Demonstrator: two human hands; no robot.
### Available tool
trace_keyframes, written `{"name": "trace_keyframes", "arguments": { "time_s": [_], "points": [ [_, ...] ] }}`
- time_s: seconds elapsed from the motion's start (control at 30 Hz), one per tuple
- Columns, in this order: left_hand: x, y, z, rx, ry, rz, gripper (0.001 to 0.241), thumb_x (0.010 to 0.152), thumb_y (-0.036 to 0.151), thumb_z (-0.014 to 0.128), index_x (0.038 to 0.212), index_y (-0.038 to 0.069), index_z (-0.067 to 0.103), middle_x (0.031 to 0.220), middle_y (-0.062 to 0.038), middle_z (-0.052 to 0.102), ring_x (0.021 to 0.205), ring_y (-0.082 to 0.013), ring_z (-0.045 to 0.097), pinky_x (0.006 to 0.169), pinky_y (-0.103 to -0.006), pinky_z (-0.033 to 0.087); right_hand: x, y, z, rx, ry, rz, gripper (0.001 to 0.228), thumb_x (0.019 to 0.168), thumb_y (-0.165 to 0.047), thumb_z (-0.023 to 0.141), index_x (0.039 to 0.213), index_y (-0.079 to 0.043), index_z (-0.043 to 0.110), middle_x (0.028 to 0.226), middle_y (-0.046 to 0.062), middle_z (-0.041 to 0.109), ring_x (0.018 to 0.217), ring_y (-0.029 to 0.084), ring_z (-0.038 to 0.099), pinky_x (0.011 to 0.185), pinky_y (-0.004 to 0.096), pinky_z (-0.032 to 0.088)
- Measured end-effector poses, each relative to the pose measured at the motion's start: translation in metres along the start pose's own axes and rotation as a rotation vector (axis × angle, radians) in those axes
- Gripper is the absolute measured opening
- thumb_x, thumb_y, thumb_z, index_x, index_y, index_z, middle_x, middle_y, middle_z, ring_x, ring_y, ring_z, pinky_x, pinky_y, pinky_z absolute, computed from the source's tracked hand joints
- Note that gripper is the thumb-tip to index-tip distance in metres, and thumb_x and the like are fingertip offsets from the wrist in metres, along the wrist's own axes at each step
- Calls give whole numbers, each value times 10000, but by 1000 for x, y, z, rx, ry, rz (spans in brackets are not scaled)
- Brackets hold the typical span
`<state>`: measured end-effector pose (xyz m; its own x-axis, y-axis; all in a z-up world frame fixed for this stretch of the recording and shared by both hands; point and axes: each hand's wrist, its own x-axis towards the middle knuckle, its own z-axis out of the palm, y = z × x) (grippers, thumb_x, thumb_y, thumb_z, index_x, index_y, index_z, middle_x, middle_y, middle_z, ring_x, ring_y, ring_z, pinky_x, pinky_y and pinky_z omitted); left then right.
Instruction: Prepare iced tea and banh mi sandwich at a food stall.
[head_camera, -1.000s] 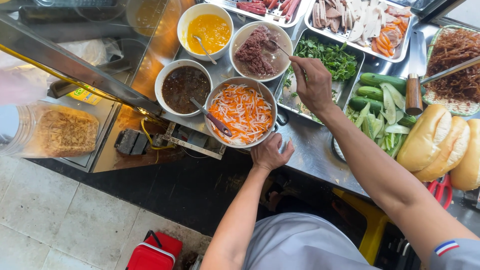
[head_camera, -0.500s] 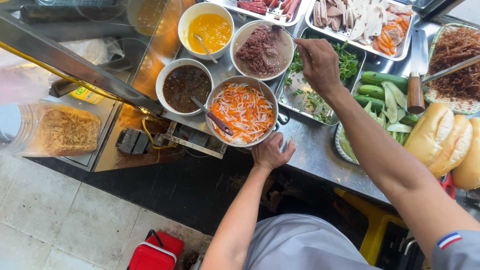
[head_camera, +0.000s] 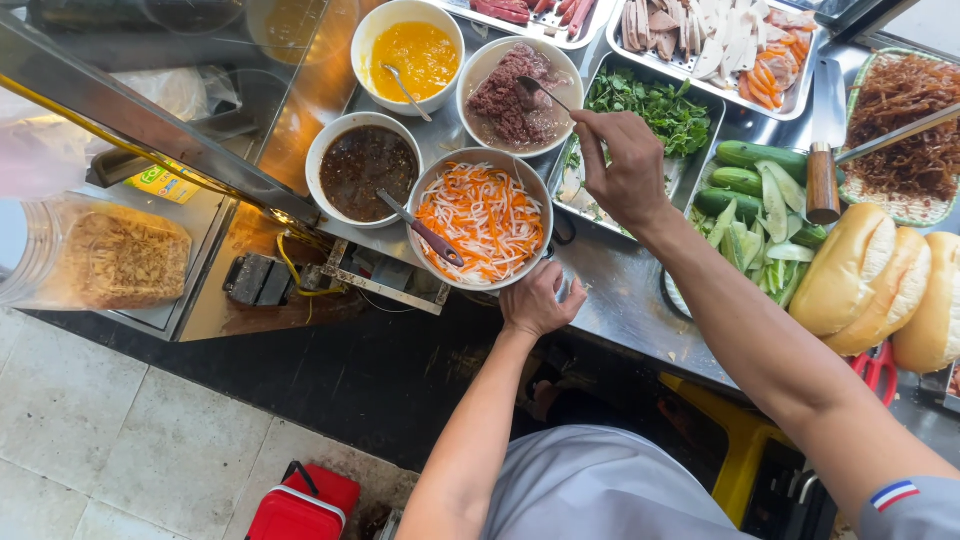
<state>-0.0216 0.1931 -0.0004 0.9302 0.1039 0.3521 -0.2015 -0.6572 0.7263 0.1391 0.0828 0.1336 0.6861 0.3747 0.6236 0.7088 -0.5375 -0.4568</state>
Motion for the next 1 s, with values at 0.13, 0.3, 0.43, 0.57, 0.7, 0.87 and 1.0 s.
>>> {"name": "trace_keyframes", "arguments": {
  "time_s": [0.13, 0.3, 0.43, 0.57, 0.7, 0.87, 1.0],
  "points": [
    [-1, 0, -1, -3, -14, -12, 356, 791, 316, 743, 624, 117, 499, 613, -43, 528, 549, -276, 549, 519, -439, 432, 5, 5, -4, -62, 8, -85, 127, 1062, -45, 699, 1185, -18, 720, 991, 129, 730, 866, 258, 688, 778, 396, 538],
    [-1, 0, 0, -7, -21, -5, 355, 795, 314, 742, 621, 120, 501, 609, -37, 527, 539, -268, 545, 515, -433, 435, 3, 40, 5, -81, -18, -42, 120, 1080, -66, 685, 1183, -19, 727, 979, 139, 725, 873, 262, 700, 780, 392, 549],
    [-1, 0, -1, 6, -5, 12, 351, 793, 308, 746, 624, 123, 500, 613, -37, 522, 544, -270, 542, 517, -436, 434, -13, 44, 13, -37, -26, 120, 145, 1083, -91, 651, 1146, 4, 741, 922, 146, 743, 813, 247, 733, 728, 370, 568],
    [-2, -1, 0, 17, -12, 18, 349, 789, 307, 748, 628, 124, 499, 618, -39, 522, 553, -272, 546, 522, -441, 433, -17, 26, 17, 89, 30, 300, 187, 1090, -109, 618, 1159, 20, 733, 904, 129, 765, 792, 215, 767, 685, 320, 590],
    [-2, -2, 1, 6, -9, 29, 344, 775, 319, 753, 639, 124, 504, 633, -44, 531, 572, -279, 554, 527, -444, 435, -12, 0, 17, 152, 70, 312, 191, 1088, -104, 618, 1183, 24, 723, 915, 127, 770, 786, 203, 773, 665, 294, 601],
    [-3, -3, 2, -19, -46, 2, 339, 766, 332, 749, 650, 122, 510, 643, -47, 537, 574, -281, 559, 521, -443, 437, -8, -23, 15, 57, 82, 81, 176, 1079, -87, 641, 1204, 12, 714, 966, 149, 752, 809, 230, 749, 692, 337, 591],
    [-4, -3, 2, -11, -52, 0, 336, 775, 328, 744, 651, 119, 513, 646, -50, 535, 575, -285, 555, 526, -446, 437, -7, -10, 15, 33, 54, 18, 165, 1084, -84, 643, 1212, 0, 706, 986, 152, 746, 826, 243, 725, 717, 350, 578]
  ]
}}
